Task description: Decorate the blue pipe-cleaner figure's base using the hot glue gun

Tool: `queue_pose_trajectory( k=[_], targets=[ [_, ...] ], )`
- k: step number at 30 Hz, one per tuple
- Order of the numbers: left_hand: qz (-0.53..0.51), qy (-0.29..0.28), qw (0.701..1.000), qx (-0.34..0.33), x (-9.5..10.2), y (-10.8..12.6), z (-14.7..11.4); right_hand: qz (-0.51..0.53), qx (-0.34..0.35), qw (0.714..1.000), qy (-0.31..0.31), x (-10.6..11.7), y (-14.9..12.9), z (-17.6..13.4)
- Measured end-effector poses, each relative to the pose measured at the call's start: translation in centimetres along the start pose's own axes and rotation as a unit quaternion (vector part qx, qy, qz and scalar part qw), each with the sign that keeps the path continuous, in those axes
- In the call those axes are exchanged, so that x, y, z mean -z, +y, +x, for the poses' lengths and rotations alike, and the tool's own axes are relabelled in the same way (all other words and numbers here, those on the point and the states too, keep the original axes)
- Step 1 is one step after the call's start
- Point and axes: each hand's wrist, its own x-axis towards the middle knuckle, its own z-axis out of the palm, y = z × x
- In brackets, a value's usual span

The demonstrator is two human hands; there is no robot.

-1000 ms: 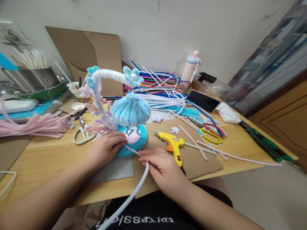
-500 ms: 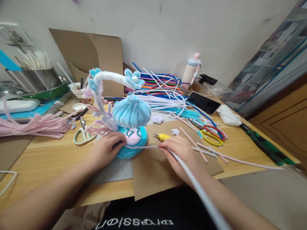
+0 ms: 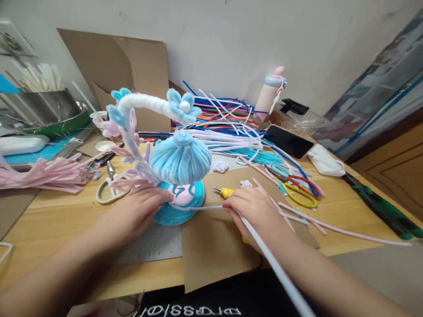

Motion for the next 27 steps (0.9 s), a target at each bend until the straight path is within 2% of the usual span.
queue_pose_trajectory(
  k=[13, 27],
  targets=[
    [0.075, 0.005, 0.995, -0.063, 0.25, -0.63, -0.51, 0.001, 0.028, 1.000, 0.001, 0.14, 0.24, 0.61],
    [0.083, -0.011, 0.994, -0.069, 0.18, -0.38, -0.52, -0.026, 0.031, 0.999, 0.003, -0.29, 0.66, 0.96]
  ],
)
